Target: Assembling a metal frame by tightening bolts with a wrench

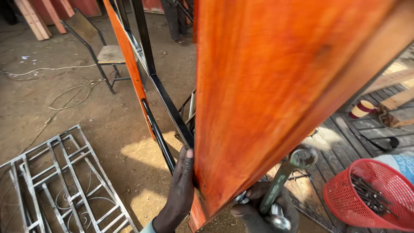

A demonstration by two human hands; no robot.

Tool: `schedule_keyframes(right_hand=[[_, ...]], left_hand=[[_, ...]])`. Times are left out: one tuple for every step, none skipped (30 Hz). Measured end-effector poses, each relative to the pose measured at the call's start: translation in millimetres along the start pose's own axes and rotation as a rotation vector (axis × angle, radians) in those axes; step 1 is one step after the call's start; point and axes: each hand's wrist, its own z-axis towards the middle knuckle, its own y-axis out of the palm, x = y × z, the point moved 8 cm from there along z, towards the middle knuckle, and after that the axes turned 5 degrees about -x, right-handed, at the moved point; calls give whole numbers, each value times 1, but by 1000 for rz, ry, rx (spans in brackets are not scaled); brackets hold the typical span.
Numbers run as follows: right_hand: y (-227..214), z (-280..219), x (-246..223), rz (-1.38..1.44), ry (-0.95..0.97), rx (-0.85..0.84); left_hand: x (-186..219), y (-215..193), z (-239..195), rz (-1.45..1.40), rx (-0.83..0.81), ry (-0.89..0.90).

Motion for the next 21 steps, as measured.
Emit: schedule_keyframes(right_hand=[[5, 2, -8, -14, -12, 16], [6, 1, -5, -102, 132, 72], [7, 2, 0, -181, 265, 123], [10, 7, 2, -187, 243, 134], [11, 2, 3, -143, 272, 138], [10, -3, 4, -99, 300, 143], [13, -3, -5, -112, 287, 167], [24, -2, -12, -75, 277, 102], [35, -1, -21, -39, 266, 37], [37, -6, -25, -53, 252, 60], [41, -7, -25, -76, 254, 47], [45, -7, -25, -98, 257, 36], [45, -11, -26, -113, 247, 49], [42, -15, -28, -150, 225, 91], [43, -11, -26, -178, 201, 117], [48, -9, -28, -184, 191, 115], [56, -9, -31, -193, 152, 91], [62, -9, -35, -201, 114, 67], [62, -10, -34, -202, 122, 61], [61, -10, -35, -202, 114, 55], [60, -9, -36, -203, 102, 50]], left_hand=[[7, -1, -3, 6, -24, 0], [6, -2, -7, 22, -63, -85], [8, -3, -8, 35, -100, -156], [10, -3, -1, 37, -122, -143], [25, -3, -3, 8, -154, 99], [39, -3, -10, -28, -188, 339], [42, -5, -12, -24, -218, 336], [39, -6, -12, -28, -253, 254], [38, -7, -15, -30, -288, 172], [35, -9, -17, -25, -319, 169], [41, -13, -17, -120, -307, 254], [47, -18, -17, -219, -297, 336], [46, -16, -19, -222, -318, 331], [46, -17, -20, -253, -313, 329], [49, -19, -17, -288, -295, 337], [63, -23, -14, -296, -303, 342], [83, -17, -21, -219, -478, 444], [100, -12, -31, -138, -652, 545], [95, -10, -21, -141, -643, 540], [72, -4, -3, -146, -632, 291], [49, 1, 11, -152, -619, 43]])
